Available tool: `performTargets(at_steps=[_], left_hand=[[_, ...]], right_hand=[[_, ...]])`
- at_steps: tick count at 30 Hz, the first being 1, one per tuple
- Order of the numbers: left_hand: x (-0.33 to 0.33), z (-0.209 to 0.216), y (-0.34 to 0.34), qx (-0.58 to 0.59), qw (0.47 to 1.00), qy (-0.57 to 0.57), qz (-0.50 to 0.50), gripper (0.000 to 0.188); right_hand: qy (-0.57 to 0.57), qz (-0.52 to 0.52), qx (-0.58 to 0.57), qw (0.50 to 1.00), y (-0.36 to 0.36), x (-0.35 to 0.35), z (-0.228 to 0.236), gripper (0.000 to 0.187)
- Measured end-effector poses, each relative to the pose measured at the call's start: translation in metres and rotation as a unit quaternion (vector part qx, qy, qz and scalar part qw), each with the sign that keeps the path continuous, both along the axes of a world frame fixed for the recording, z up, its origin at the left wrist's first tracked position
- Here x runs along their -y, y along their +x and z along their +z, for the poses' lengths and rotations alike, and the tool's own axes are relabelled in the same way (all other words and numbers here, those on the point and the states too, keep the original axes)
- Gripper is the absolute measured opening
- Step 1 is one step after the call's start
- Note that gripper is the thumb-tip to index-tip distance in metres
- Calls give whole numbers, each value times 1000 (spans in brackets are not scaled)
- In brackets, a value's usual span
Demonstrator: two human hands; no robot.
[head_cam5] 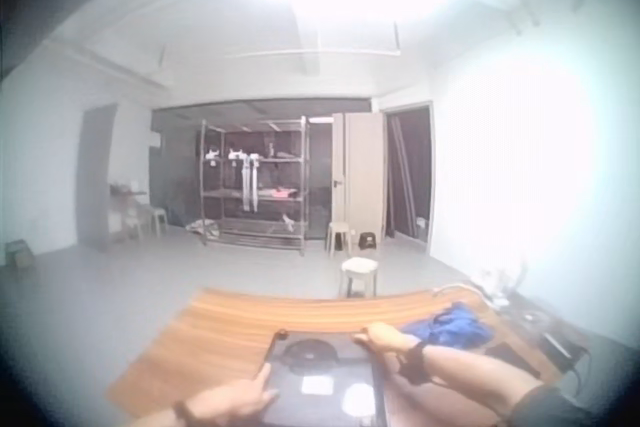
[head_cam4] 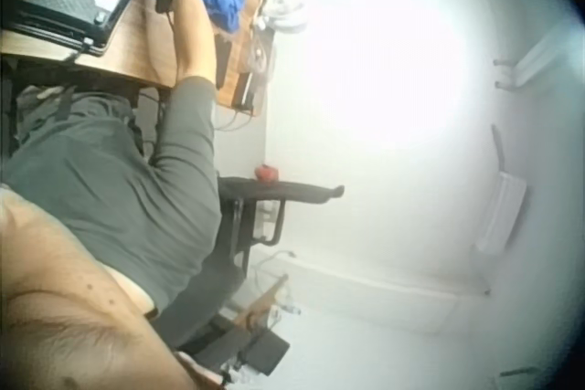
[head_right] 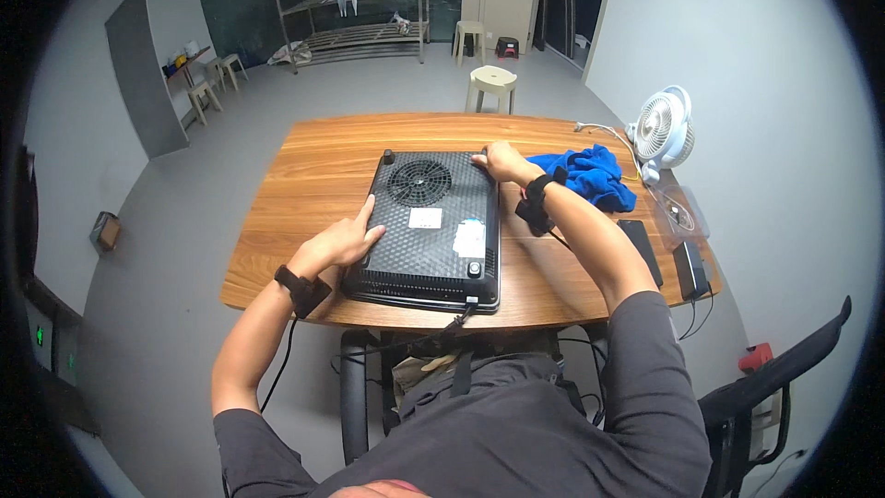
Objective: The person uses a screwdriver to remove screws from the bottom of a black electronic device, then lifts off the cover to reveal the internal components including a copper-colored fan.
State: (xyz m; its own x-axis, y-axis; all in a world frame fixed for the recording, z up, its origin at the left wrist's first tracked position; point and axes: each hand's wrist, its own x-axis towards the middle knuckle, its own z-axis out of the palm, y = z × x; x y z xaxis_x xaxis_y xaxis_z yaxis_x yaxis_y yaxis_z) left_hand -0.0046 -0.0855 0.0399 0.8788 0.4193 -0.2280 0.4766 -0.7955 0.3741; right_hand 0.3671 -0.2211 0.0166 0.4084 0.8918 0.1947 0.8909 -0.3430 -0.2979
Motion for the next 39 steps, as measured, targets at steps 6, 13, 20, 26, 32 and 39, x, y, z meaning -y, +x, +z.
performTargets(at_steps=[6, 13, 20, 26, 32, 39], left_hand=[[15, 31, -6, -26, 998, 7, 49, 80], [-96, 19, 34, 252, 950, -75, 167, 65], [-172, 29, 86, 203, 936, -207, 201, 42], [-189, 2, 117, 231, 886, -343, 210, 40], [-175, 0, 129, 286, 823, -447, 202, 29], [-187, -9, 135, 295, 801, -487, 187, 31]], right_hand=[[59, -1, -9, 998, -5, -12, 27, 45], [81, 32, -2, 996, -20, -19, 63, 45], [79, 28, 15, 996, -19, -19, 63, 47], [23, 9, -32, 999, -20, -19, 66, 52], [55, 8, -9, 998, -23, -14, 61, 53], [57, 0, -12, 998, -19, -15, 57, 53]])
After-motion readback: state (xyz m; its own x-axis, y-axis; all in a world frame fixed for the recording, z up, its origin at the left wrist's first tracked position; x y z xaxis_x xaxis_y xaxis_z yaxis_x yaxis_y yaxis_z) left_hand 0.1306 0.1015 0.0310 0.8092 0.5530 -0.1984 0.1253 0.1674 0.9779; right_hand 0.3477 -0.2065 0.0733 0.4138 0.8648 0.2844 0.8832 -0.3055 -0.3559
